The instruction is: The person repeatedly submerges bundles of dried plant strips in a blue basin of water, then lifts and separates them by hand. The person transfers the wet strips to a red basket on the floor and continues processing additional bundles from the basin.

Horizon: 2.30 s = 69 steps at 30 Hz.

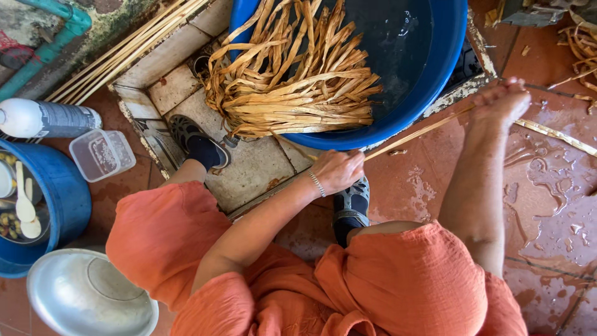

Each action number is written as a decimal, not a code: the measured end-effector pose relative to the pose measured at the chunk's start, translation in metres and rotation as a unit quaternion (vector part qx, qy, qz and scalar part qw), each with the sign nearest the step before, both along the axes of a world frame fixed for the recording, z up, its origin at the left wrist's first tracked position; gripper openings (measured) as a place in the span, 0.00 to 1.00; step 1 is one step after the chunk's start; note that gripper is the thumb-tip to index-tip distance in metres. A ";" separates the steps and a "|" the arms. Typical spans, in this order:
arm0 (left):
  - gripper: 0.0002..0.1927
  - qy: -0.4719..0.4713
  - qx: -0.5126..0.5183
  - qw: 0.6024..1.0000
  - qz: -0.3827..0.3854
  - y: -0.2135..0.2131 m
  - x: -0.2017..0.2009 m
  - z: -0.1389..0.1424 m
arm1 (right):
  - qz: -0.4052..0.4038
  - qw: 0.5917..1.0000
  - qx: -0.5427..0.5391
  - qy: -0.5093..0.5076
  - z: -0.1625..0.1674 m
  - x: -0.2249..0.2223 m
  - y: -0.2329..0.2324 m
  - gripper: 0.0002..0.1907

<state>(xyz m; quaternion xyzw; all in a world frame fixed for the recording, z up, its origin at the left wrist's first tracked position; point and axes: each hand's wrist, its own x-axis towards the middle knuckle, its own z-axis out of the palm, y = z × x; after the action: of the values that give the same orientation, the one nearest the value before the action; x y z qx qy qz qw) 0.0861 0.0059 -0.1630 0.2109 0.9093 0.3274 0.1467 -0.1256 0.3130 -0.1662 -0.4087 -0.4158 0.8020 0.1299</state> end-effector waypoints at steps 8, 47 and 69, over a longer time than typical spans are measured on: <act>0.07 0.019 0.024 0.998 0.048 -0.077 0.049 0.011 | -0.038 0.999 -0.012 0.010 -0.003 0.002 0.009 0.15; 0.05 -0.149 0.275 0.907 0.282 -0.006 -0.069 -0.011 | 0.351 0.930 -0.102 0.023 0.028 0.087 -0.121 0.12; 0.21 -0.037 0.071 0.976 0.205 0.061 -0.114 0.008 | 0.327 0.934 -0.134 0.059 0.025 0.095 -0.136 0.14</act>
<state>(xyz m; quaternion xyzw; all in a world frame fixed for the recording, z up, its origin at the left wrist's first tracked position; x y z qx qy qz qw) -0.0274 0.0669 -0.1552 0.0181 0.9016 0.4218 0.0944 -0.0301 0.1773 -0.1414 -0.2156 -0.4068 0.8712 -0.1704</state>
